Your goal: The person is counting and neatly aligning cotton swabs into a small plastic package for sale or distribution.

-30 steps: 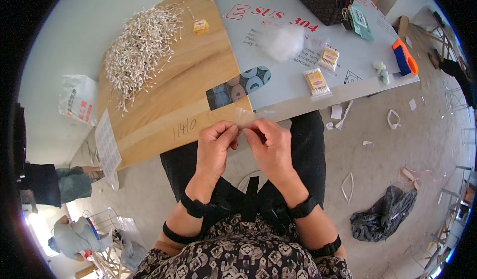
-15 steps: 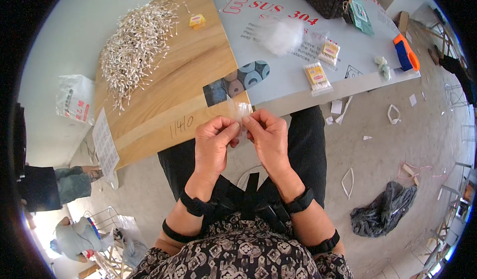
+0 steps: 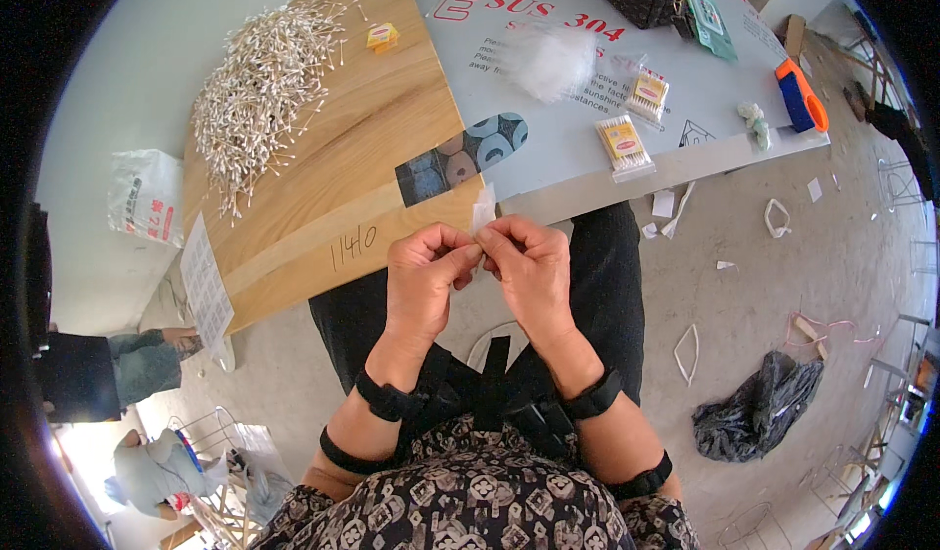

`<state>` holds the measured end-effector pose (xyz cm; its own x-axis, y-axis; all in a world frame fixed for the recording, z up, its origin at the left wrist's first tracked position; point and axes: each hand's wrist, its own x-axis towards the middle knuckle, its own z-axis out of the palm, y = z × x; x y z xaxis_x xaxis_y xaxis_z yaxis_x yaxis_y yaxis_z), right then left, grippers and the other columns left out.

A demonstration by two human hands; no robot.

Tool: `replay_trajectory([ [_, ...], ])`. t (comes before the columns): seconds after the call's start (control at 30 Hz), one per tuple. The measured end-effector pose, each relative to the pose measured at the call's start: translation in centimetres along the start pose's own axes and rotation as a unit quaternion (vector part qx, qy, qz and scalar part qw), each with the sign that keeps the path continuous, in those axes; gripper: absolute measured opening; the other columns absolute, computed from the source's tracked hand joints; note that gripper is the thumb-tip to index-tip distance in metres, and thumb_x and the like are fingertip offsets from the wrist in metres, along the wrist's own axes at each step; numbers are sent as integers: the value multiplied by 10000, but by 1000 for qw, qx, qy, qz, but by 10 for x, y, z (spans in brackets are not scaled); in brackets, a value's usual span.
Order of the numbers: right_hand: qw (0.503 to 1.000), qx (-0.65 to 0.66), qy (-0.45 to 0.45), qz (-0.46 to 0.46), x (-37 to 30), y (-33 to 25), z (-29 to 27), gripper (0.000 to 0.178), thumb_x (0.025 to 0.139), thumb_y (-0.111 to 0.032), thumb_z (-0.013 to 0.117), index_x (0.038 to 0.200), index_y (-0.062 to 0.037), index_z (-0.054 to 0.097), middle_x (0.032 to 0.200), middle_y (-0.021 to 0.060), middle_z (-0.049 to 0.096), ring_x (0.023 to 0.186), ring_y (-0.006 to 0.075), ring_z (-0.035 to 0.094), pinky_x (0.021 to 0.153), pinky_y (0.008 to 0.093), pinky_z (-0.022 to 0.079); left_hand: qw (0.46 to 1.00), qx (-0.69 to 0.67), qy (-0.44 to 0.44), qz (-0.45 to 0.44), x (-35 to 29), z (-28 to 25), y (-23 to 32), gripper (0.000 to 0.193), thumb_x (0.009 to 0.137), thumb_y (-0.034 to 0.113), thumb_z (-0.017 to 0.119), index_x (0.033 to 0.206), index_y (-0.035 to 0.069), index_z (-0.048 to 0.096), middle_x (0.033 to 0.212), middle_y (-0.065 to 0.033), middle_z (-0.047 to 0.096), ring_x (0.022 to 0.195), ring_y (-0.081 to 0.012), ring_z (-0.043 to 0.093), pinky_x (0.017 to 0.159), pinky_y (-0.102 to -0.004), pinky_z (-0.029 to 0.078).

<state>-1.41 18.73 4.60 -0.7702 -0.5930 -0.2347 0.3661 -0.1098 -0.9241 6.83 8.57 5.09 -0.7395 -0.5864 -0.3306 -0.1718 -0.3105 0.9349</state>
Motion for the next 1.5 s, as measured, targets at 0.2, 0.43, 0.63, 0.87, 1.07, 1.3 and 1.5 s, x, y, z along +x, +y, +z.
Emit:
replay_trajectory([
  [0.2, 998, 54, -18, 37, 7, 7, -6, 187, 925, -84, 613, 774, 27, 611, 660, -36, 539, 596, 27, 465, 506, 200, 358, 976, -208, 1, -71, 7, -3, 2, 49, 820, -21, 657, 785, -11, 624, 645, 6, 570, 577, -67, 505, 518, -200, 377],
  [0.43, 906, -354, 27, -231, 18, -3, -9, 90, 801, -30, 648, 806, -9, 560, 723, 152, 573, 618, 335, 576, 540, 390, 448, 944, 245, -10, 219, 35, 10, 16, 95, 832, -4, 588, 908, 25, 638, 685, -28, 592, 671, -99, 592, 616, -263, 484],
  [0.63, 814, -465, 161, -310, 57, -23, -19, 215, 778, -162, 712, 837, -24, 559, 785, 131, 585, 640, 340, 604, 576, 423, 471, 902, 330, -71, 268, 109, 26, 51, 107, 815, 12, 635, 914, -2, 673, 770, -60, 677, 688, -84, 602, 624, -257, 483],
  [0.87, 966, 175, 134, 134, 105, -3, -38, 287, 853, -241, 738, 938, 17, 644, 826, 53, 642, 615, 80, 485, 497, 219, 376, 947, 184, -87, 249, 185, 39, 37, 103, 786, -9, 690, 889, -7, 685, 787, -37, 698, 727, -78, 627, 670, -236, 511],
  [1.07, 958, 202, 182, 90, 125, 14, -35, 198, 843, -119, 733, 965, 12, 647, 810, 58, 641, 587, 66, 465, 453, 191, 345, 937, 243, -100, 231, 205, 36, 15, 103, 792, 10, 704, 892, -9, 692, 804, -48, 708, 737, -87, 634, 683, -243, 515],
  [1.3, 958, 178, 211, 83, 124, 17, -34, 149, 822, -88, 736, 919, 4, 670, 797, 42, 654, 590, 60, 479, 453, 189, 354, 923, 276, -106, 247, 199, 30, 15, 135, 797, 43, 714, 928, 11, 716, 806, -52, 712, 729, -94, 620, 676, -253, 506],
  [1.5, 968, 124, 215, 45, 119, 14, -31, 112, 827, -108, 735, 846, -6, 692, 747, 17, 641, 592, 52, 480, 468, 198, 369, 902, 314, -110, 274, 199, 22, 11, 173, 806, 78, 712, 973, 37, 729, 842, -71, 720, 738, -118, 624, 692, -266, 506],
])
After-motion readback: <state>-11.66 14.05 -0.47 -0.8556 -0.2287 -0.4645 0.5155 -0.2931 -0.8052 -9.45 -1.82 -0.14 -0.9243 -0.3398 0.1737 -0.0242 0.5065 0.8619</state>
